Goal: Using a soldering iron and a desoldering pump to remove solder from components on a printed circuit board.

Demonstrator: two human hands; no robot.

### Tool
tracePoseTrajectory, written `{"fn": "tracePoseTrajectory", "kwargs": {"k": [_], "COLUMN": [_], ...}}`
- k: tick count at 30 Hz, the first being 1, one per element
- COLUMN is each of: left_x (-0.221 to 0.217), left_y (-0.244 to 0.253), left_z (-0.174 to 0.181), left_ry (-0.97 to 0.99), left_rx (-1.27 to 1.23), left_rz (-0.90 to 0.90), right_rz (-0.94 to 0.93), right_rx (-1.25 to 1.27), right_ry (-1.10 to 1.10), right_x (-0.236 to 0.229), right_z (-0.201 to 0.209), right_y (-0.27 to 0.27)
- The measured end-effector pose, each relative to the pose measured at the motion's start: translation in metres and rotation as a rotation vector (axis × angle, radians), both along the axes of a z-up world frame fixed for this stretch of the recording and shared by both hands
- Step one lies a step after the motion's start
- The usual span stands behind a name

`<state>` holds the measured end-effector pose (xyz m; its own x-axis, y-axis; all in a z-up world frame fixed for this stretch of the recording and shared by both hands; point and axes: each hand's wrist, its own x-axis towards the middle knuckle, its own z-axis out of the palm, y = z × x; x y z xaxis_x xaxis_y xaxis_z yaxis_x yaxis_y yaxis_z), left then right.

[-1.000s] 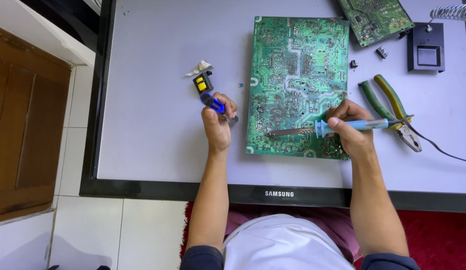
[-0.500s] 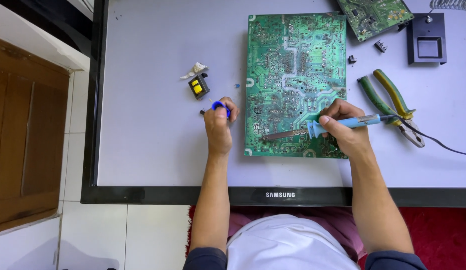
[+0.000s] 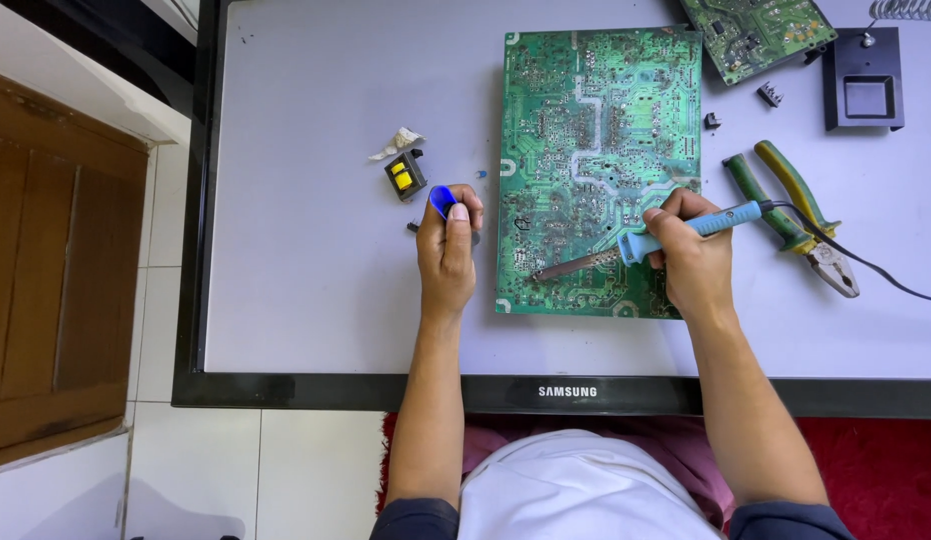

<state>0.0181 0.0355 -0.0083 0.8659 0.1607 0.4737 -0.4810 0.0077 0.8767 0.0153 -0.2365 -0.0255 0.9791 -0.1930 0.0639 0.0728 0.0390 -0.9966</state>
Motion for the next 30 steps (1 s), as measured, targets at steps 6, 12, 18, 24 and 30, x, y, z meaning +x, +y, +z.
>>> {"fn": "tracePoseTrajectory", "kwargs": {"k": [6, 12, 18, 24, 30], "left_x": [0.003, 0.002, 0.002, 0.004, 0.004], "left_y": [0.005, 0.015, 0.011, 0.011, 0.012], "left_z": [-0.009, -0.006, -0.011, -0.016, -0.013], "left_ry": [-0.029, -0.009, -0.002, -0.003, 0.001], "left_rx": [-0.042, -0.099, -0.151, -0.148, -0.160], "left_rz": [0.063, 0.081, 0.010, -0.001, 0.000], "right_rz": [0.006, 0.078, 0.073, 0.111, 0.155], "right_rx": [0.054, 0.180, 0.218, 0.215, 0.167], "right_ry": [-0.027, -0.054, -0.070, -0.082, -0.097], "right_x": [0.005, 0.007, 0.005, 0.005, 0.005], "right_z": [-0.017, -0.020, -0.024, -0.028, -0.037], "right_y": [-0.008, -0.015, -0.018, -0.019, -0.026]}}
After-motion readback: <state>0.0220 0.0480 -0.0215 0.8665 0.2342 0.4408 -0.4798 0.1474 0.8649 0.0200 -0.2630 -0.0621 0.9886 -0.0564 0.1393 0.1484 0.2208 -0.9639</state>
